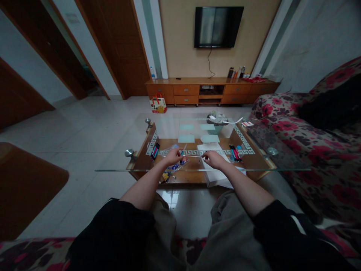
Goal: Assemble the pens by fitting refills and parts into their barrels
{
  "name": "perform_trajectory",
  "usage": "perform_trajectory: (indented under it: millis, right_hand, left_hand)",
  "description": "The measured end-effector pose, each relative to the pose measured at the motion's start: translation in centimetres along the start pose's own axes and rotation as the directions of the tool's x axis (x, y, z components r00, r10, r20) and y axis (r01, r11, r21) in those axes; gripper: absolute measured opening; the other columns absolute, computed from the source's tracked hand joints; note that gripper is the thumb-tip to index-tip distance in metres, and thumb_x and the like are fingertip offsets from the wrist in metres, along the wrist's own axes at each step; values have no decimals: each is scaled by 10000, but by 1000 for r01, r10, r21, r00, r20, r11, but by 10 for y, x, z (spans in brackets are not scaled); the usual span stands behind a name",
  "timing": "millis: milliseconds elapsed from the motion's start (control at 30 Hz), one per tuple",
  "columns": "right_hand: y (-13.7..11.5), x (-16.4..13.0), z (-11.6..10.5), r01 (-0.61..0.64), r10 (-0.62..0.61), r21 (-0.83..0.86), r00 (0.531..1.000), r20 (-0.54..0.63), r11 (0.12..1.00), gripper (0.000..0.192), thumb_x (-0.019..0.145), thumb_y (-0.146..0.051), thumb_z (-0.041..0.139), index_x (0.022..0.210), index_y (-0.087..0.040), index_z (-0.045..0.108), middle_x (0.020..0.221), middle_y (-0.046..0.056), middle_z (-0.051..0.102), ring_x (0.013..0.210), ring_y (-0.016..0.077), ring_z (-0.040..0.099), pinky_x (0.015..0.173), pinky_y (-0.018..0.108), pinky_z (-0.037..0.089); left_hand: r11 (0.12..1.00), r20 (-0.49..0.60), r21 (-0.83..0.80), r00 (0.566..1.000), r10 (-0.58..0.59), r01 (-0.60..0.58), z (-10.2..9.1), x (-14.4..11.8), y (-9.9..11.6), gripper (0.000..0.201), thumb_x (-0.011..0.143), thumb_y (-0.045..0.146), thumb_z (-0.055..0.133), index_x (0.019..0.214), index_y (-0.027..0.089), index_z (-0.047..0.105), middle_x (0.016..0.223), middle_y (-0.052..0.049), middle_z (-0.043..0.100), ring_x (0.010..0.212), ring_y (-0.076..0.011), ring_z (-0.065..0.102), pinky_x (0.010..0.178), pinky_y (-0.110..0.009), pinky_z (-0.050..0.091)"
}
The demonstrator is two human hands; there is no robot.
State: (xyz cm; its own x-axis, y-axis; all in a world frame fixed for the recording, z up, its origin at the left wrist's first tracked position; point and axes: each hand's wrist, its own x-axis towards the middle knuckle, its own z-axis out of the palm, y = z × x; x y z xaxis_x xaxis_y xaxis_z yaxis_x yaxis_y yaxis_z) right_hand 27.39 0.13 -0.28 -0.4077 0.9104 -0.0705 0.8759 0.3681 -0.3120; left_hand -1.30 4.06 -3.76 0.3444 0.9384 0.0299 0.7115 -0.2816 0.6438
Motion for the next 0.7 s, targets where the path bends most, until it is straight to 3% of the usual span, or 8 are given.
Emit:
perform_trajectory:
  millis: [700]
  right_hand:
    - [-3,0,0,-13,14,-5,1000,12,1000,157,822,-209,681,948,-170,766,934,85,749,869,206,671,775,239,448]
  left_hand:
    - [999,-28,-50,999,20,-22,5,2,-9,371,755,279,679,1106,179,613,750,21,628,650,-128,576,606,-226,413]
